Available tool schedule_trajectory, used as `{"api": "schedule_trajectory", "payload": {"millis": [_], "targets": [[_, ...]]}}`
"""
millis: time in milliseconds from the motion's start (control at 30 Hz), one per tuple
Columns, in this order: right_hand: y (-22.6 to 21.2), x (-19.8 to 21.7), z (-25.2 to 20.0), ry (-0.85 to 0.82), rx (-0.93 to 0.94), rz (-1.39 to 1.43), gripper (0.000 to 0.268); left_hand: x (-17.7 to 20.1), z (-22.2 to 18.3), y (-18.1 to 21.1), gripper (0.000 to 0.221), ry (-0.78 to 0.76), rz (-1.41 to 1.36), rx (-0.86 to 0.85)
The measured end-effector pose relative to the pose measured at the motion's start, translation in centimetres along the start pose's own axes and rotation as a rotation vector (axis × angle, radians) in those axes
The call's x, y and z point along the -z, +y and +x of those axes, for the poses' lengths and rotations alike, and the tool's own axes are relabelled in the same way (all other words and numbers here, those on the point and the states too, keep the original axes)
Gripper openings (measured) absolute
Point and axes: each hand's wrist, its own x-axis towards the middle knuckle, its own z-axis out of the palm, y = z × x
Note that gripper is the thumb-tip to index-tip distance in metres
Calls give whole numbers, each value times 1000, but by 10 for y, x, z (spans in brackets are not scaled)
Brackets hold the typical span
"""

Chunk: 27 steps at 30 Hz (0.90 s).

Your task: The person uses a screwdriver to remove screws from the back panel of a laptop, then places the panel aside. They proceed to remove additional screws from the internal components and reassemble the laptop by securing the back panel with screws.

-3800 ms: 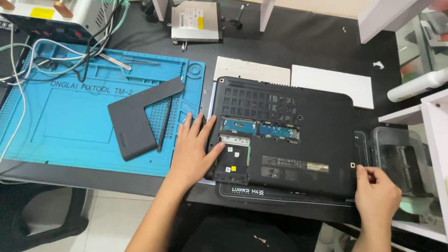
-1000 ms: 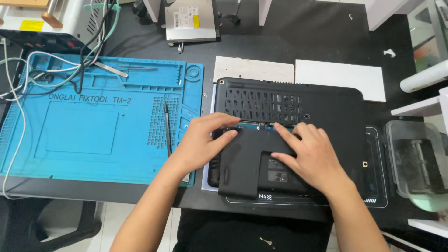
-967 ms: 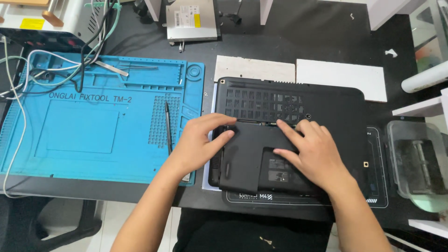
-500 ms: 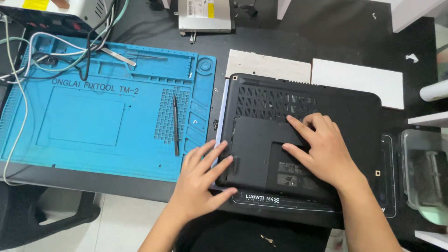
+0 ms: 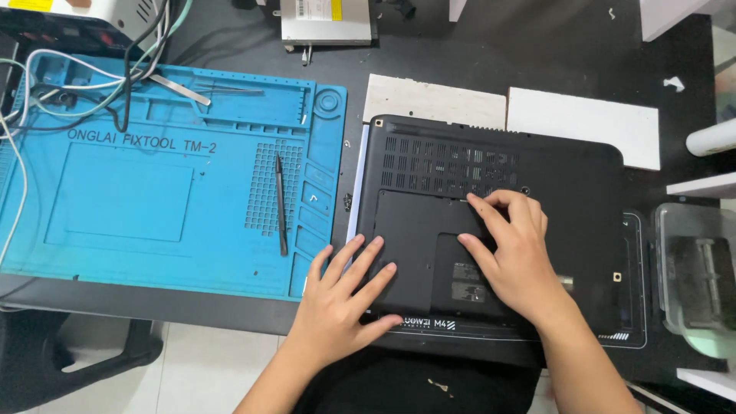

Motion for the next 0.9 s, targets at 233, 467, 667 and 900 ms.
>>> {"api": "schedule_trajectory", "payload": {"millis": [233, 467, 667, 900], "targets": [[-1, 0, 7, -1, 77, -5, 49, -5, -2, 2, 61, -66, 79, 7], [-1, -6, 1, -92, 39, -29, 57, -16, 0, 23, 60, -100, 104, -42], [-1, -6, -1, -235, 79, -162, 77, -20, -3, 21, 62, -155, 151, -28], [1, -9, -6, -226, 127, -169, 78, -17, -2, 27, 72, -226, 157, -16]]}}
